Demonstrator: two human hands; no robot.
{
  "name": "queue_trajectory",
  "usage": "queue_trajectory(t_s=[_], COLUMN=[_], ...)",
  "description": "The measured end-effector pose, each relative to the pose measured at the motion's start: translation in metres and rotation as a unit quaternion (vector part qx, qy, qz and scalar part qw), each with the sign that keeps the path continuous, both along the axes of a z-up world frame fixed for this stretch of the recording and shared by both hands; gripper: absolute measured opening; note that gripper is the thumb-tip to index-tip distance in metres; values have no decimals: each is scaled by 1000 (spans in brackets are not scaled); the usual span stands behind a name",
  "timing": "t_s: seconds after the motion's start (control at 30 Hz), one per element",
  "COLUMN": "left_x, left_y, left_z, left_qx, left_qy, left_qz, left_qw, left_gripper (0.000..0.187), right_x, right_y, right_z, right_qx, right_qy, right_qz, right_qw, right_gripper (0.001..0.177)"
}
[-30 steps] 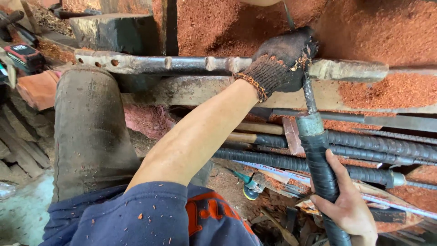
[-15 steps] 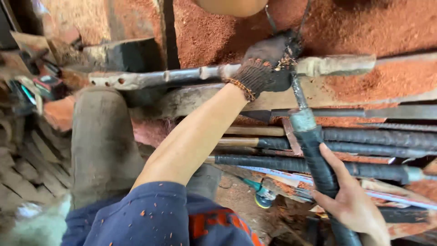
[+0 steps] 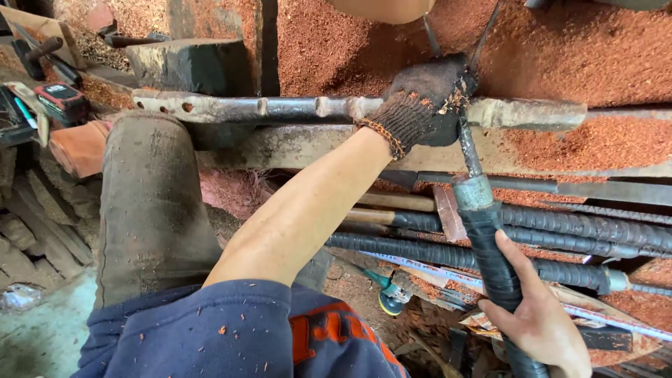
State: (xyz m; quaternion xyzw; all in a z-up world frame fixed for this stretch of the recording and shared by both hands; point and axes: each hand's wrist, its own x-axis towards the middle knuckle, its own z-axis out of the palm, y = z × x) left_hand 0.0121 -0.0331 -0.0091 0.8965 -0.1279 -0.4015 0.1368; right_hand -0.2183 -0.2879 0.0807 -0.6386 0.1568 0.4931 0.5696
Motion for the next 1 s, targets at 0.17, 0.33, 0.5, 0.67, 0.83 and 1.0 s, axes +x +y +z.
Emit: queue_trajectory(t_s=[0.17,0.33,0.5,0.67,0.83,1.0], left_x=[-42,-12,-8,-15,-17,-4], left_y=[21,8,3,3,9,4], left_z=[-102,-23,-20,-35,-41,0], left_qx=[-77,-49,-17,-27,-31,-23], left_qy=[-165,-104,-57,-49,-51,-47], left_qz=[-37,-31,-38,-1,34,-6], left_qw=[983,993,998,998,998,999], left_gripper=[29,29,29,28,27,26], right_x=[-8,-21,-49,-21,-33,-36], right_y=[1,1,-11,8,9,8], right_z=[-4,-13,-35,-15,-25,-26], right_qx=[-6,7,18,-27,39,42], right_qy=[5,33,13,-24,-43,-44], right_qz=[4,-23,-23,13,-53,-66], right_qw=[1000,999,999,999,997,996], right_gripper=[105,105,108,104,102,102])
